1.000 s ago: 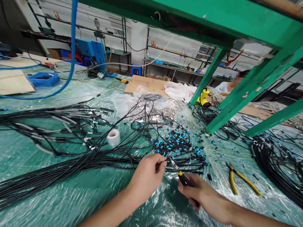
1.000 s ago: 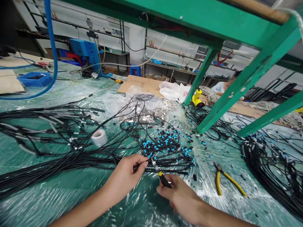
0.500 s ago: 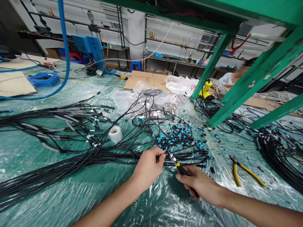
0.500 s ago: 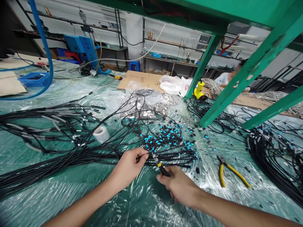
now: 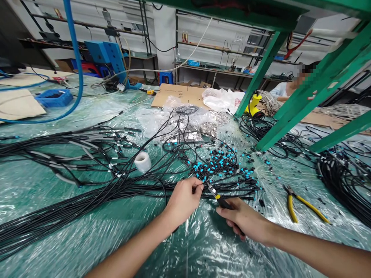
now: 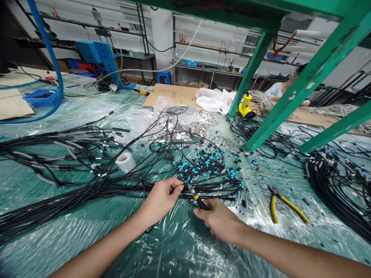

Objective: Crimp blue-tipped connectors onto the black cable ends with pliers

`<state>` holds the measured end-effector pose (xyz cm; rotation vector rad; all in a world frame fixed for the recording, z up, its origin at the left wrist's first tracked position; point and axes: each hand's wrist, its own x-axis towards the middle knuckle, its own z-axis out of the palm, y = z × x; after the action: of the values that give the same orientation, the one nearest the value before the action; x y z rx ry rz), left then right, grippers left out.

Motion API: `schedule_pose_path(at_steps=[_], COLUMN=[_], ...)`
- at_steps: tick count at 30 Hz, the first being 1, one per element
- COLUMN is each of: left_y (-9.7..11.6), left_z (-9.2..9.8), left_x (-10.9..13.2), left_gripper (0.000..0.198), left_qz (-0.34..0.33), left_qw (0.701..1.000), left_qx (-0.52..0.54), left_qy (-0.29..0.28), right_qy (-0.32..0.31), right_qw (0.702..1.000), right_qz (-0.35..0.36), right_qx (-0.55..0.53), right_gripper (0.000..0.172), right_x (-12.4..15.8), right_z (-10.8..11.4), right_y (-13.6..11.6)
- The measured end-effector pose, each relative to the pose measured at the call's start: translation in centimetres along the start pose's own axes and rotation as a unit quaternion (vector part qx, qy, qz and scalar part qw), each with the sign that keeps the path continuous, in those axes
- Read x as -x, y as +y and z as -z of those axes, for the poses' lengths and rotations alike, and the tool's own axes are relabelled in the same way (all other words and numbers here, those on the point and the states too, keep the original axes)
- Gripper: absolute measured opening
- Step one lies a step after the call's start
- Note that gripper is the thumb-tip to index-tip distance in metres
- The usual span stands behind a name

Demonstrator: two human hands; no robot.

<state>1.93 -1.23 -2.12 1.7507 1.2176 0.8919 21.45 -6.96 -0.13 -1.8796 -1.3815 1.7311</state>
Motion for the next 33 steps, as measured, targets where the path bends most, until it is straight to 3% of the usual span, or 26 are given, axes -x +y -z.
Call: schedule_pose_path(at_steps=[9, 15, 20, 25, 28, 33], left_y=[-0.1, 0.7, 0.9, 0.7, 0.6, 0.5], left_z=[0.4, 2.0, 3.8, 4.5, 4.5, 4.4], left_x=[-0.3, -1.1, -1.6, -1.7, -1.7, -1.7], left_gripper=[0.019, 0.026, 0.027, 0.019, 0.013, 0.013], left_qz=[0.023, 0.034, 0.053, 0.012, -0.024, -0.053], left_qw=[0.999, 0.986, 0.947, 0.943, 0.949, 0.964], left_qx=[0.026, 0.154, 0.314, 0.322, 0.291, 0.223], left_qy=[-0.002, 0.048, 0.043, 0.085, 0.116, 0.134], right_qy=[-0.024, 0.027, 0.149, 0.265, 0.284, 0.289], right_qw=[0.999, 0.992, 0.954, 0.887, 0.863, 0.849], right_qz=[0.023, 0.125, 0.250, 0.340, 0.365, 0.383], right_qx=[-0.019, -0.010, 0.074, 0.169, 0.203, 0.222], right_gripper=[0.038, 0.038, 0.039, 0.047, 0.041, 0.039], right_x=[-0.1, 0.8, 0.0, -2.3, -3.3, -4.1], right_z=[0.6, 1.5, 1.9, 0.7, -0.1, -0.5], right_y=[0.2, -2.4, -4.7, -5.8, -6.2, -5.3])
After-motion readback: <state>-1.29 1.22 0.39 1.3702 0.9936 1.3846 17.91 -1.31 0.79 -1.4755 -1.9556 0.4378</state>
